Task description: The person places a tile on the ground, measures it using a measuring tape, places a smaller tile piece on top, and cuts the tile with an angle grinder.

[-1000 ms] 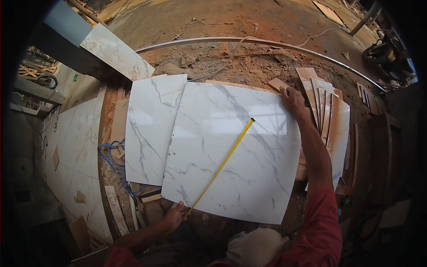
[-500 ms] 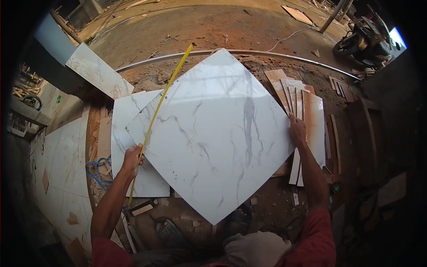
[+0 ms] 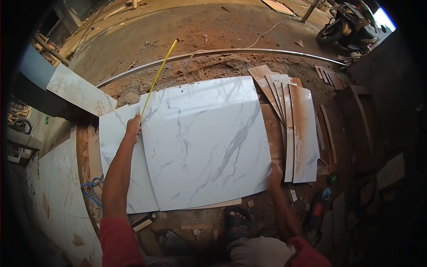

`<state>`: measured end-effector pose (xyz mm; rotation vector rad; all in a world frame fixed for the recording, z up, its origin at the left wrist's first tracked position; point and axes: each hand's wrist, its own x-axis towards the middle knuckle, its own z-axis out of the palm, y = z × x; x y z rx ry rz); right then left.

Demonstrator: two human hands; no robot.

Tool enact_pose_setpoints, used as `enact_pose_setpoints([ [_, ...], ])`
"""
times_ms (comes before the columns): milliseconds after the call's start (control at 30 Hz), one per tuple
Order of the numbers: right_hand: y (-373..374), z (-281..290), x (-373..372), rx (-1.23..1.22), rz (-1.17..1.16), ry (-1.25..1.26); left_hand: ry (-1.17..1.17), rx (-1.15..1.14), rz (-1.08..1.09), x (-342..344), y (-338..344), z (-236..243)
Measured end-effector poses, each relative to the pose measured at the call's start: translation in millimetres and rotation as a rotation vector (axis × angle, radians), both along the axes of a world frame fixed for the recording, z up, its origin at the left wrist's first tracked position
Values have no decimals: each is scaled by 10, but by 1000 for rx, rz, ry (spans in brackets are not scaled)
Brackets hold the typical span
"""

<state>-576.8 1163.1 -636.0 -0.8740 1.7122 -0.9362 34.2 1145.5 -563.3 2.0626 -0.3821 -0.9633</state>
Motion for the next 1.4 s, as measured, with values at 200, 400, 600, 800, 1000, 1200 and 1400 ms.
enact_pose_setpoints([
  [200,205,-144,-122,-5,-75,32,-7,-44,-95,-48,-265,-259],
  [400,61,-26,-178,-56,-49,59,-61,56,-165,-150,-470,-156],
  [600,145,-142,-233,-25,38,191,-196,174,-391,14,-338,-2],
  [800,135,-28,-351,-125,211,463,-634,84,-470,-177,20,447],
  [1000,244,138,-323,-189,299,605,-619,67,-435,-475,736,503],
  [1200,347,316,-251,-253,424,717,-681,-88,-523,-454,1483,76],
  [1400,490,129,-297,-262,396,756,-787,-121,-517,-18,1808,-112],
])
